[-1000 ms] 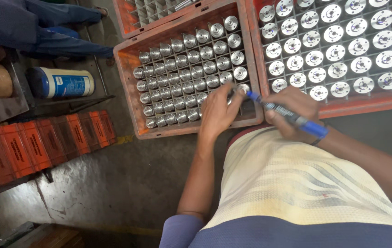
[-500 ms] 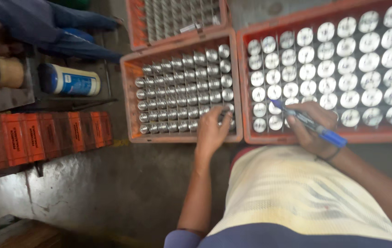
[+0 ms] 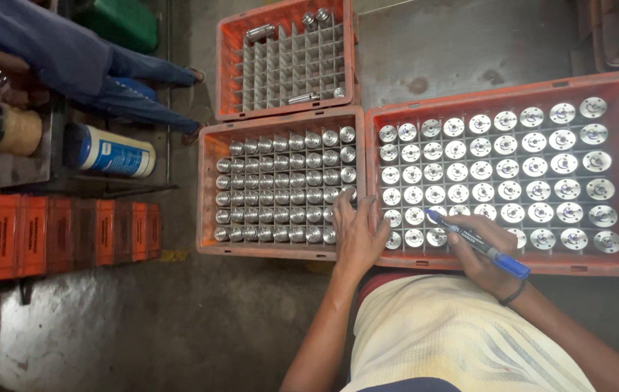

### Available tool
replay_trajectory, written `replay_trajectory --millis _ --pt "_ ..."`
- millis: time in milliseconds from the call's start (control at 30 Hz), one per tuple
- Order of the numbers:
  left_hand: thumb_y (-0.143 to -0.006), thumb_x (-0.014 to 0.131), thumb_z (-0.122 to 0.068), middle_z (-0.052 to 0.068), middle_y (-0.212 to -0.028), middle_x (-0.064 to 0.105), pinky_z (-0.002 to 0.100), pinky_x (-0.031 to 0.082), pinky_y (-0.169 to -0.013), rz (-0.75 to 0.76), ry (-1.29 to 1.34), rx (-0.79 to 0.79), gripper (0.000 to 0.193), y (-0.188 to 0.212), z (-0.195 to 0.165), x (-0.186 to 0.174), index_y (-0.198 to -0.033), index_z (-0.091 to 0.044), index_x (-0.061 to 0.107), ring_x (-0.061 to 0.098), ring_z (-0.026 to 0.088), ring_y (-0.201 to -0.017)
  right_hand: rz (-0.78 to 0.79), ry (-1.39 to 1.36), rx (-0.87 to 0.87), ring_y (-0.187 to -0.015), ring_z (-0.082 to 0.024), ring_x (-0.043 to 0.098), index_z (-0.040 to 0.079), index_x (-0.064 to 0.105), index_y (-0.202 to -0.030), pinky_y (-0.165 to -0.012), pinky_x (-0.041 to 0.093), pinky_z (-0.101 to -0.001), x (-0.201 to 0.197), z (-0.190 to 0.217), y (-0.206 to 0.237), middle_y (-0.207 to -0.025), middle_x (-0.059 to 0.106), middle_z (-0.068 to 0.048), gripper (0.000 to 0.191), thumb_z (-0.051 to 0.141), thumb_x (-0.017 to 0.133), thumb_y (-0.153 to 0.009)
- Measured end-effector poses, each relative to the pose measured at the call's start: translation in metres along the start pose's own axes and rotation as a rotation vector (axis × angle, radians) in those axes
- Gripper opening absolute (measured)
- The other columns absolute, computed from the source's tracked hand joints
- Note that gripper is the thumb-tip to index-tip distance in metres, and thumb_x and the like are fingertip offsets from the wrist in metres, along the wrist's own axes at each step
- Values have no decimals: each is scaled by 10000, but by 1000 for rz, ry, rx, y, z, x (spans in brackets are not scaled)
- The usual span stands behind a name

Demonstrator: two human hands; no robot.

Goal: The person uses a blue marker to mark the top surface of small cylindrical metal parts arranged in orange plastic crates. They pick up each part, mark it, and place it back into the crate, working systematically across multiple crates.

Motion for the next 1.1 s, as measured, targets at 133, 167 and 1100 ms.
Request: replay_trajectory --millis 133,167,1100 --pt "-808 792 -215 324 -1426 366 602 315 -1084 83 31 -62 681 -2 18 23 -1399 -68 488 353 510 -1354 -55 52 -3 -743 -177 708 44 737 -1093 -652 534 -292 5 -7 1 -888 741 -104 193 108 679 -921" --pt "-798 796 -221 320 -1428 369 595 318 -1076 98 27 -66 711 -2 20 22 -1411 -70 469 363 503 -1342 -75 44 0 -734 -176 702 38 737 -1088 -648 530 -291 6 -4 3 -877 737 -103 194 108 682 -916" --pt "-746 855 -256 312 -1609 132 761 144 -1123 160 -243 -357 613 16 -15 99 -1288 -90 620 46 570 -1489 41 20 47 -784 -132 659 2 686 -1145 -709 511 -274 -147 -89 13 -914 707 -89 192 74 683 -967"
Point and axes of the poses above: each hand's wrist, its own y-axis away from the middle knuckle, its own x-axis out of the palm, z = x × y, the point moved 10 cm from there along -y, towards the middle knuckle
